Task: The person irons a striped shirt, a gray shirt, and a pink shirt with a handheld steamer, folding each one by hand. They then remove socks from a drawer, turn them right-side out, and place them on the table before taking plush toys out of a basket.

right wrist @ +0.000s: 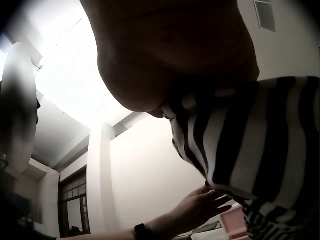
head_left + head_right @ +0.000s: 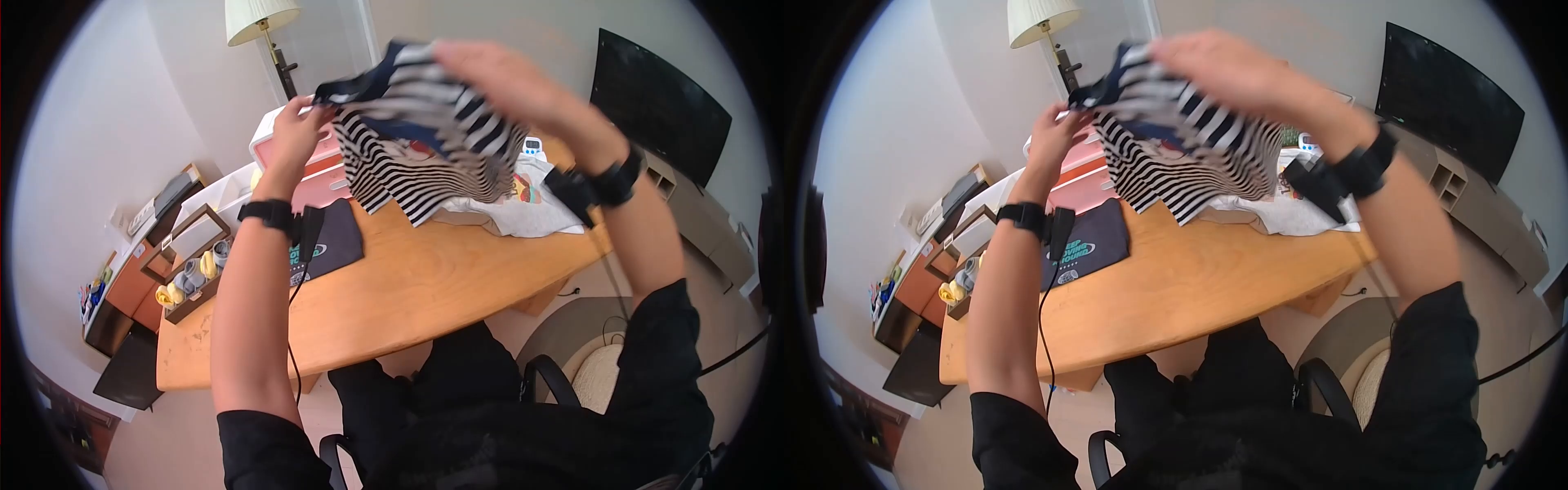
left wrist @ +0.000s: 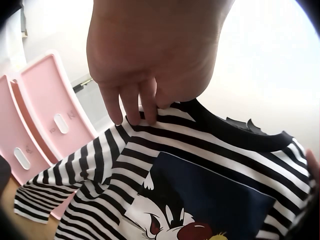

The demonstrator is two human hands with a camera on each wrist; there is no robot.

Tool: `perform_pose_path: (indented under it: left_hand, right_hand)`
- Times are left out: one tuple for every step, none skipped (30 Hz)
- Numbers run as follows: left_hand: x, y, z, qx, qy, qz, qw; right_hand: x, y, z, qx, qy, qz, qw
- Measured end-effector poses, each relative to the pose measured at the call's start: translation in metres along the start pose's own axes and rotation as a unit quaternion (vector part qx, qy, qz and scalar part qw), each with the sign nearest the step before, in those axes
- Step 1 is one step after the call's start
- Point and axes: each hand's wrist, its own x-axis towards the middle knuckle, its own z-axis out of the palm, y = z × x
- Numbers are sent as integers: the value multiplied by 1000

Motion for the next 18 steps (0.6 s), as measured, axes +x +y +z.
perform_pose_path:
  left_hand:
    - [-8, -22, -14, 29, 3, -20, 999]
    - [-13, -50, -28, 62, -3, -36, 997]
    - [-17, -82, -48, 120, -28, -65, 990]
    - [-21, -108, -67, 178, -52, -92, 978]
    - [-32, -124, -82, 220, -69, -145, 962]
    - [-47, -134, -95, 262, -85, -199, 940]
    - [-61, -137, -104, 282, -98, -232, 926]
    - [-74, -141, -112, 299, -110, -266, 910]
    - [-85, -151, -123, 325, -107, -230, 911]
    - [-93, -161, -133, 349, -106, -192, 911]
    - [-102, -161, -136, 405, -108, -134, 898]
    - [-109, -153, -133, 454, -112, -71, 881]
    - [-119, -147, -127, 479, -128, -26, 868]
    - [-128, -139, -120, 501, -139, 21, 854]
    - [-139, -131, -107, 496, -154, 68, 852]
    - [-153, -122, -94, 494, -164, 111, 846]
    - [-169, -114, -79, 483, -176, 131, 848]
    - [-182, -90, -61, 461, -220, 125, 851]
  right_hand:
    - [-16, -4, 39, -19, -78, 58, 995]
    - [-31, -8, 77, -47, -159, 111, 980]
    - [-42, 11, 115, -39, -199, 75, 976]
    - [-57, 30, 155, -19, -229, 19, 973]
    - [-72, 49, 188, 7, -239, -27, 971]
    - [-83, 63, 213, 22, -247, -46, 968]
    - [-92, 74, 229, 31, -253, -64, 965]
    - [-99, 84, 239, 30, -256, -70, 964]
    - [-104, 91, 243, 24, -257, -71, 963]
    - [-107, 97, 245, 17, -258, -70, 963]
    - [-106, 107, 236, 13, -218, -64, 974]
    - [-101, 119, 218, 4, -175, -56, 983]
    - [-96, 143, 198, -24, -103, -53, 993]
    - [-92, 166, 178, -51, -32, -45, 997]
    - [-87, 200, 147, -89, 35, -29, 995]
    - [-81, 233, 116, -125, 100, -8, 987]
    - [-88, 265, 77, -228, 176, -10, 958]
    - [-94, 274, 31, -132, 200, 103, 965]
